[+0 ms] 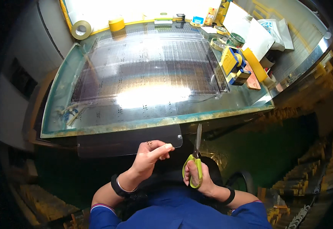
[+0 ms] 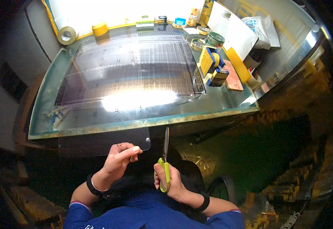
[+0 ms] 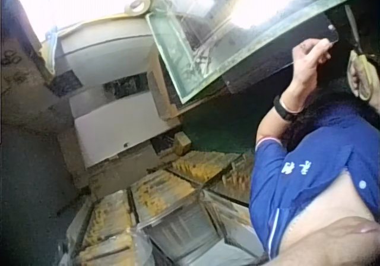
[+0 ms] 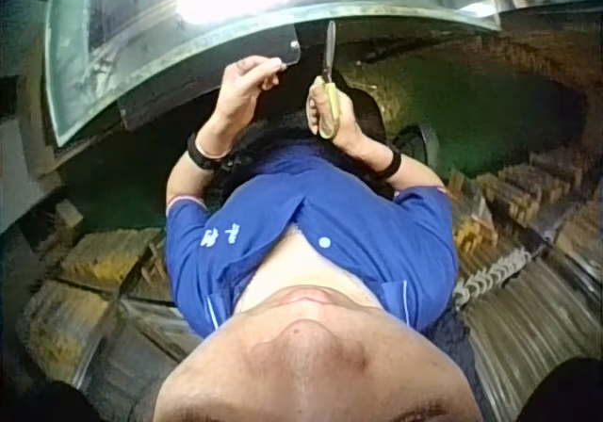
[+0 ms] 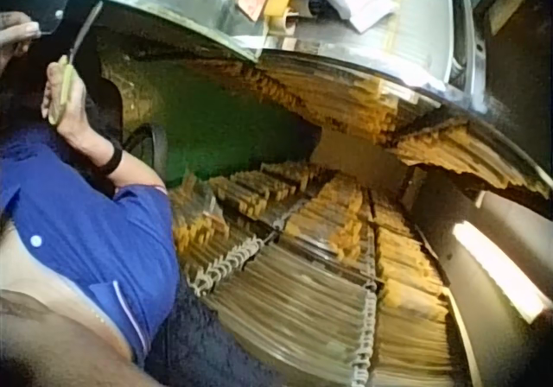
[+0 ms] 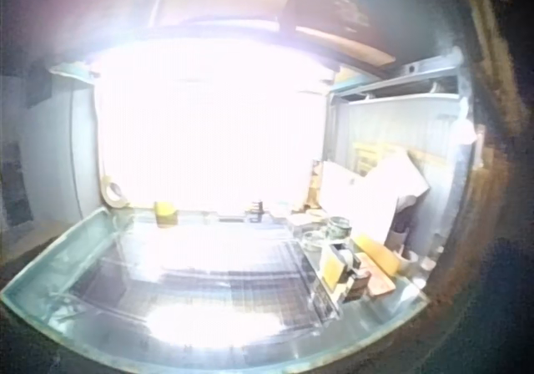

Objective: Cutting a patterned electronic or solar film sheet with scissors.

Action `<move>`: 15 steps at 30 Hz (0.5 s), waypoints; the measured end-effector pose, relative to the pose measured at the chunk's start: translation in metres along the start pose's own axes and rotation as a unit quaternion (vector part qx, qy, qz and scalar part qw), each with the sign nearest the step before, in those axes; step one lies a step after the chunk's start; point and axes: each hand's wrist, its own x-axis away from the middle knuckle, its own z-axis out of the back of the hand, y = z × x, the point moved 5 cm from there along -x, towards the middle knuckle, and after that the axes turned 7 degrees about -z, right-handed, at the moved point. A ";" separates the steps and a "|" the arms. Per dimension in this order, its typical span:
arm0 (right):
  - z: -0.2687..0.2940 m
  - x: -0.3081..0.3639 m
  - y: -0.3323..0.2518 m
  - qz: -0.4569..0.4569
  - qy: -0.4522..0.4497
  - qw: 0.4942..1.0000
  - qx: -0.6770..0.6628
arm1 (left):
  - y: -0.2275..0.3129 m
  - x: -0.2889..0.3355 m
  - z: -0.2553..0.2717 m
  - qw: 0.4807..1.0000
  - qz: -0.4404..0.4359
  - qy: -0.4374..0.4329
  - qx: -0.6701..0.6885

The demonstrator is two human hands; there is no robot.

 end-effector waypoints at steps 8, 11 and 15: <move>0.006 -0.003 -0.052 0.276 0.069 0.907 0.311 | 0.063 0.071 0.086 0.912 -0.200 0.346 -0.093; 0.004 -0.011 -0.059 0.246 0.028 0.914 0.321 | 0.095 0.089 0.109 0.875 -0.255 0.395 -0.117; -0.006 -0.011 -0.073 0.272 0.012 0.899 0.343 | 0.114 0.103 0.151 0.833 -0.313 0.431 -0.149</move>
